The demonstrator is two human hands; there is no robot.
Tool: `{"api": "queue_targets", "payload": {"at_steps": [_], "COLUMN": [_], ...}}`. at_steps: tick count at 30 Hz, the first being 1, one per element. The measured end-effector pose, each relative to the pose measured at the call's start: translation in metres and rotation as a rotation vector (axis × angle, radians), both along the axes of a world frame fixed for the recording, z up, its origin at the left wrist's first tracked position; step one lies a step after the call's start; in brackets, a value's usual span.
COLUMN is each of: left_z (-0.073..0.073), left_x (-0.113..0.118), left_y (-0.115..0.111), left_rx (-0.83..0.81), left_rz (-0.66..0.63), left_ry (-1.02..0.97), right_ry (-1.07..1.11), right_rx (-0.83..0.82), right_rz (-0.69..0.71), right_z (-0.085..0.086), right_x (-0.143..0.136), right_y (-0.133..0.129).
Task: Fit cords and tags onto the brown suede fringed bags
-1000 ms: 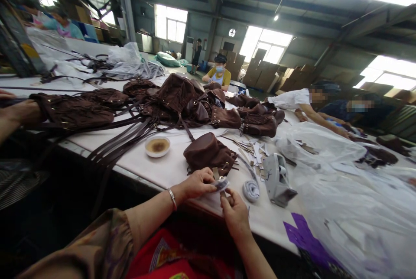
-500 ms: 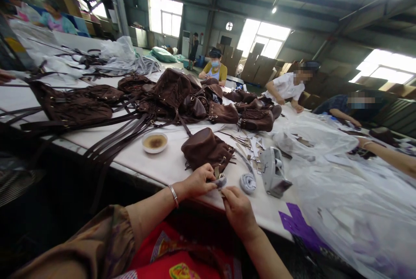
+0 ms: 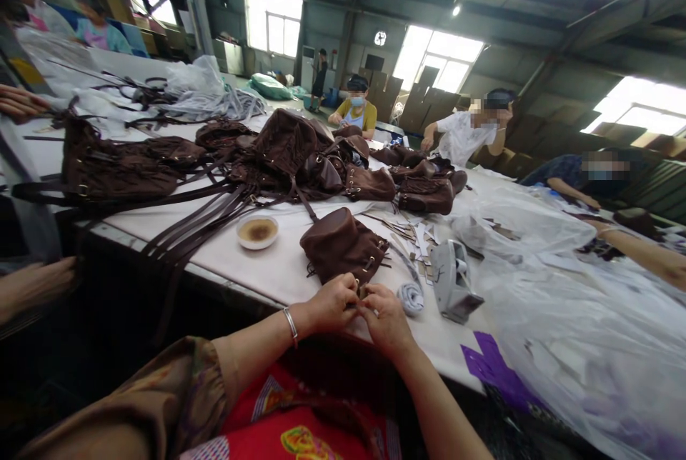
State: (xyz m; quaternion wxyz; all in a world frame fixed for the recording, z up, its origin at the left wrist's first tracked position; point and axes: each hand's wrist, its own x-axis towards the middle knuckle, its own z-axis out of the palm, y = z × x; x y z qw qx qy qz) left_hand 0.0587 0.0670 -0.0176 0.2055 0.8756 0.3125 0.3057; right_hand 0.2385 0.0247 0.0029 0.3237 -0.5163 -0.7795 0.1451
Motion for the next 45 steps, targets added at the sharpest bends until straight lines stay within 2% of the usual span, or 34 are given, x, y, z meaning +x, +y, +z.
{"api": "queue_targets", "payload": {"at_steps": [3,9,16,21,24,29,34,38,45], "left_z": [0.004,0.012,0.001,-0.002,-0.001,-0.002,-0.002,-0.001,-0.005], "left_x": [-0.004,-0.012,-0.004,-0.002,-0.002,-0.002,-0.002,-0.001,-0.001], "left_y": [-0.003,-0.011,-0.009,-0.008,-0.007,-0.007,-0.005,-0.005,-0.003], "left_rx": [-0.023,-0.057,-0.093,-0.101,-0.110,-0.116,-0.129,-0.158,-0.087], "left_rz": [-0.010,-0.046,0.019,0.005,-0.003,-0.003,-0.015,0.011,0.012], "left_ry": [0.003,0.015,0.035,0.024,0.014,0.011,-0.014,-0.018,0.020], "right_ry": [0.067,0.102,-0.078,-0.186,-0.181,-0.095,-0.168,-0.219,-0.229], "right_rx": [-0.030,0.015,0.182,0.224,0.212,0.183,0.217,0.285,0.225], "right_rz": [-0.024,-0.040,0.003,0.081,0.117,-0.022,0.119,0.113,0.147], "right_z": [0.000,0.004,0.005,0.010,0.008,0.002,0.013,0.023,0.028], "right_x": [-0.003,-0.007,-0.006,-0.004,-0.003,-0.003,-0.005,-0.007,-0.012], "right_y": [-0.006,-0.015,-0.018,-0.017,-0.016,-0.015,-0.015,-0.013,-0.012]}}
